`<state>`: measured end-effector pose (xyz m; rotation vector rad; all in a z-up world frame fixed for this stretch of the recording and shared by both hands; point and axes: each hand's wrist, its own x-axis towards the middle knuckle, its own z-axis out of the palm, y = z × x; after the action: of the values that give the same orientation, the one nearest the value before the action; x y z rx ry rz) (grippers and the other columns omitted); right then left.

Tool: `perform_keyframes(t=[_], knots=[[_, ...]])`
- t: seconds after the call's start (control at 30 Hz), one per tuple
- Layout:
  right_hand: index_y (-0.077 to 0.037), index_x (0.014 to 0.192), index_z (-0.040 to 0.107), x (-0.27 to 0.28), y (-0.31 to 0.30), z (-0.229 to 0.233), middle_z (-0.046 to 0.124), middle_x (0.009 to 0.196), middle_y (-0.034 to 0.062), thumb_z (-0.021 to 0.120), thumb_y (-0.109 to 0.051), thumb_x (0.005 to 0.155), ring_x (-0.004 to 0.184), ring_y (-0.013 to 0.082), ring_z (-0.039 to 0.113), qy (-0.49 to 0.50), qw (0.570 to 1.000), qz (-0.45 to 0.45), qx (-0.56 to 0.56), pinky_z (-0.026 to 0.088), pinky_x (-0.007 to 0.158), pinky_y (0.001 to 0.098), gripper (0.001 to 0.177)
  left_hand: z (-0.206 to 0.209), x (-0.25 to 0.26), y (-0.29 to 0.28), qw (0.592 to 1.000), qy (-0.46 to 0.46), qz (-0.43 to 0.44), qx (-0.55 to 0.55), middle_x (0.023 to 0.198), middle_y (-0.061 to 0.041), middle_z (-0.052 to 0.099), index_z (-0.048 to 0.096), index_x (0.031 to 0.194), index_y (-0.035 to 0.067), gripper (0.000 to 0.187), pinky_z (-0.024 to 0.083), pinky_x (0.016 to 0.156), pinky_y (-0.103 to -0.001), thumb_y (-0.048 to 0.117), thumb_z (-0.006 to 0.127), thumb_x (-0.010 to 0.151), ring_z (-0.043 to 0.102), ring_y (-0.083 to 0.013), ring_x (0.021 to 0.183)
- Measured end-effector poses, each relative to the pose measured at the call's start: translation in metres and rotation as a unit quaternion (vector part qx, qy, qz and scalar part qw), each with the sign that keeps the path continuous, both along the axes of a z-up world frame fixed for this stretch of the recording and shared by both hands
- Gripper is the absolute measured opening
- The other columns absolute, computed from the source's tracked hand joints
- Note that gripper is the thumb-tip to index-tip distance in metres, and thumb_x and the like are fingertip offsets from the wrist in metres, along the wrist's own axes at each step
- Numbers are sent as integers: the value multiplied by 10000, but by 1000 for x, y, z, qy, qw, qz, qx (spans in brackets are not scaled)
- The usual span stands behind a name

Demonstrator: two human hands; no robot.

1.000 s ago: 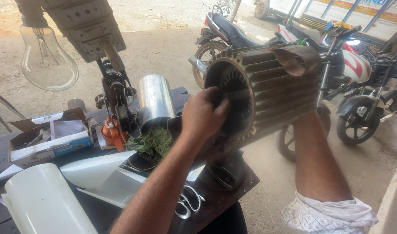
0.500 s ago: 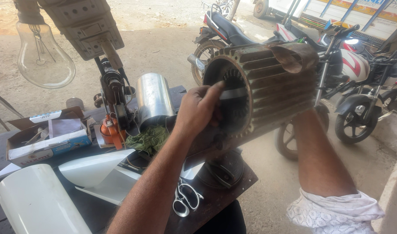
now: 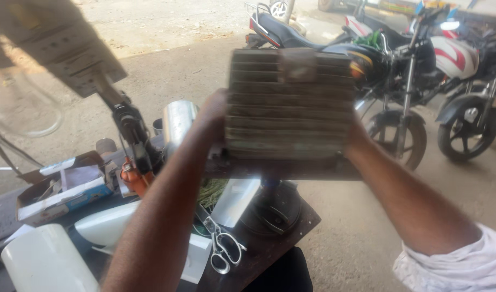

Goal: The person cuts a strip from a white plastic sheet using shears, then folds and smooths the sheet by hand. They use a metal bar to press and crease the folded edges, then fold the sheet again.

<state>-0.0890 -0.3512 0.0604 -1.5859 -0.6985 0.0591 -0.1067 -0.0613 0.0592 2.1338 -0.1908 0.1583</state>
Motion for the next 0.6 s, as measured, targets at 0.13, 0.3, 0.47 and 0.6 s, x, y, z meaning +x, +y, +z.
perform_keyframes(t=[0.13,0.3,0.47,0.6], knots=[[-20,1207,693,2,-7,-10,759,1093,85,695,-101,952,953,131,701,-14,999,-29,-17,604,843,301,268,-25,22,12,933,11,-159,-321,1006,-118,737,694,1158,-1,327,617,723,-321,272,618,995,715,-193,859],[-22,1209,697,7,-5,4,769,1099,91,725,-99,923,964,135,700,-129,980,-98,-115,592,862,305,298,-35,47,18,922,-6,-162,-351,993,-112,694,668,1119,34,193,583,667,-313,214,625,1061,666,-175,806],[-24,1185,716,-7,-1,9,778,1093,88,759,-98,881,985,128,711,-143,976,-128,-104,583,901,313,316,-32,42,25,937,17,-107,-331,1002,-138,713,677,1125,28,221,603,663,-329,227,619,1045,699,-187,816],[-14,1163,693,-23,4,12,777,1076,103,744,-101,885,963,142,700,-135,976,-152,-74,579,867,315,295,-19,36,30,957,70,-74,-270,985,-158,728,682,1128,28,268,627,642,-338,254,624,997,728,-207,806]])
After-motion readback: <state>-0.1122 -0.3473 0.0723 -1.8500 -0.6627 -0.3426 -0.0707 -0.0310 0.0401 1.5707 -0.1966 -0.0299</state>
